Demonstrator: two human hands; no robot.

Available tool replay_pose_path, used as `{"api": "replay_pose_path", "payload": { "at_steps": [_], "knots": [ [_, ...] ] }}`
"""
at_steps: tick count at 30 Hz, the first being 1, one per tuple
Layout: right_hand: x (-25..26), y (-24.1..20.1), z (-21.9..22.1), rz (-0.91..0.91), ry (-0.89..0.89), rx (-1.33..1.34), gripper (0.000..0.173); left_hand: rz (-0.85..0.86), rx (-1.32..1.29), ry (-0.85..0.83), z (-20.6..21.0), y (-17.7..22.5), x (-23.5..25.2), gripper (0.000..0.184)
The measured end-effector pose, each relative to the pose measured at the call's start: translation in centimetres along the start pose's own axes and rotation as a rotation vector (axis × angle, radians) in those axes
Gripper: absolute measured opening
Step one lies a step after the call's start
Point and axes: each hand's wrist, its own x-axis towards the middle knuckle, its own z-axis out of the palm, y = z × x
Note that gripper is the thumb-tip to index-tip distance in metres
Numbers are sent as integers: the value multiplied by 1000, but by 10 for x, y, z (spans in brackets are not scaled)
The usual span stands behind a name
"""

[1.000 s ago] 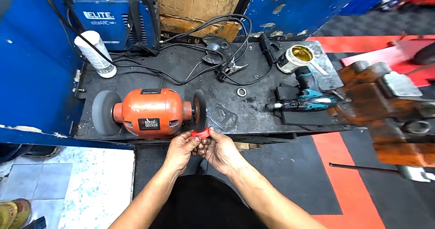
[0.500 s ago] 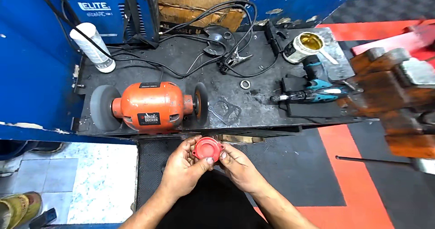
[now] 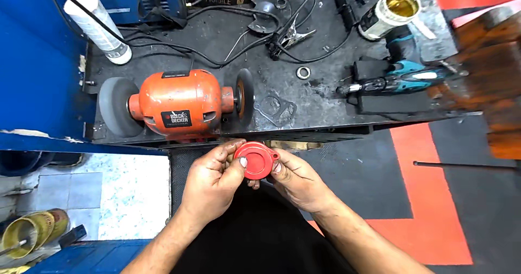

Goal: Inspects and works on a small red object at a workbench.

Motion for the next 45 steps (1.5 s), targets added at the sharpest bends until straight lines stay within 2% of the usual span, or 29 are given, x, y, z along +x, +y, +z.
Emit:
{"api": "replay_pose_path", "payload": {
  "at_steps": [8,14,18,20,23,27,31,40,45],
  "knots": [
    [2,1,1,-3,13,5,31,-1,-61,-54,-6,2,-5,45],
    [-1,1,-5,12,113,-232,29,46,-9,-24,-3,-23,-3,33],
    [-1,3,-7,13,151,-403,37,63,26,-37,2,-34,2,28],
    [1,10,-9,50,254,-434,28,-21,4,-34,5,-46,6,31],
    [10,27,-18,246,369,-305,16,-222,-123,-4,12,-68,15,26],
    [33,44,-26,442,348,-291,17,-374,-200,133,13,-84,19,19],
    [50,46,-30,515,302,-373,21,-387,-282,234,15,-94,22,19],
    [43,40,-43,465,367,-319,19,-388,-298,213,32,-90,37,19],
    [29,33,-41,338,426,-330,15,-374,-333,200,41,-84,42,18]
  ]
}}
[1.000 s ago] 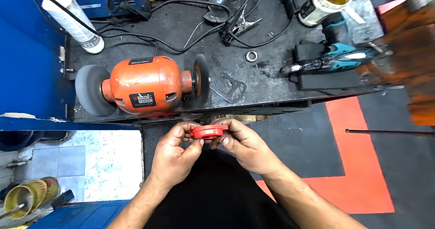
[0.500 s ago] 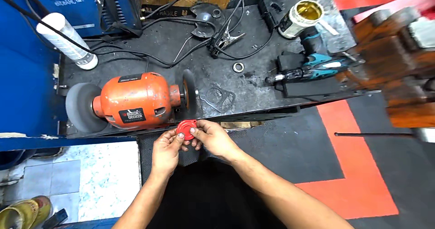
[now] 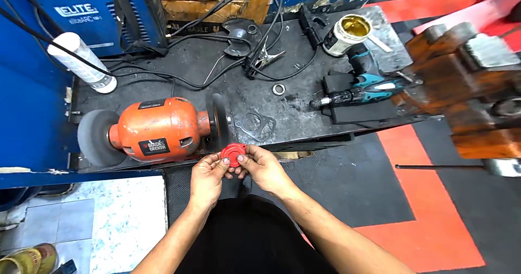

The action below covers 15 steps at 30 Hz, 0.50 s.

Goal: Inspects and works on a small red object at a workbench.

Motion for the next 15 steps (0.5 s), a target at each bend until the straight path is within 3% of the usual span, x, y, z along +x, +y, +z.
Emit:
{"api": "replay_pose_path", "payload": {
  "at_steps": [4,9,15],
  "knots": [
    [-15,8,-2,-228,34,1,20,25,-84,8,2,5,-10,28],
    [-35,3,-3,-495,15,-87,24,234,46,-79,-9,16,-40,40],
    [-48,-17,1,-869,124,-623,14,265,209,-41,6,39,-58,58]
  ]
}}
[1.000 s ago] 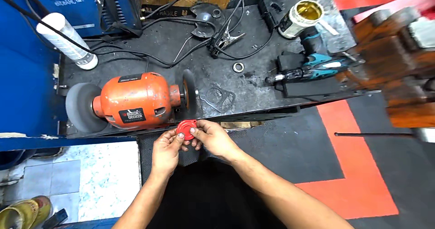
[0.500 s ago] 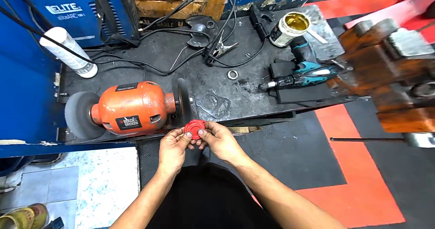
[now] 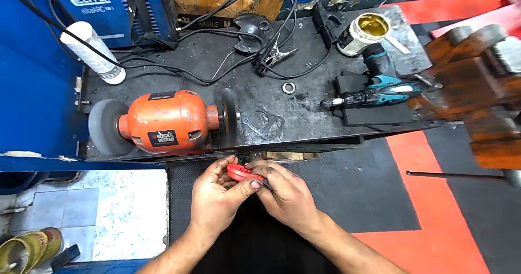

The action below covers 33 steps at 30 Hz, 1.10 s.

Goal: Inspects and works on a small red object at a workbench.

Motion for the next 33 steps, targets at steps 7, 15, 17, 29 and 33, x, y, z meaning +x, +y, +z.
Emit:
{"api": "replay_pose_path", "payload": {
  "at_steps": [7,15,17,29,33],
  "knots": [
    [-1,1,-10,-32,7,22,16,-58,-178,-96,-4,9,1,35],
    [-6,1,-34,15,5,207,14,-21,-419,-179,-1,4,-3,24],
    [-6,0,-41,-17,2,211,15,1,-443,-154,1,-2,-4,21],
    [-33,-34,-43,347,240,517,22,-294,260,446,-110,-123,73,34],
    [-55,-43,-55,605,453,887,20,-257,173,470,-102,-125,72,33]
  ]
}}
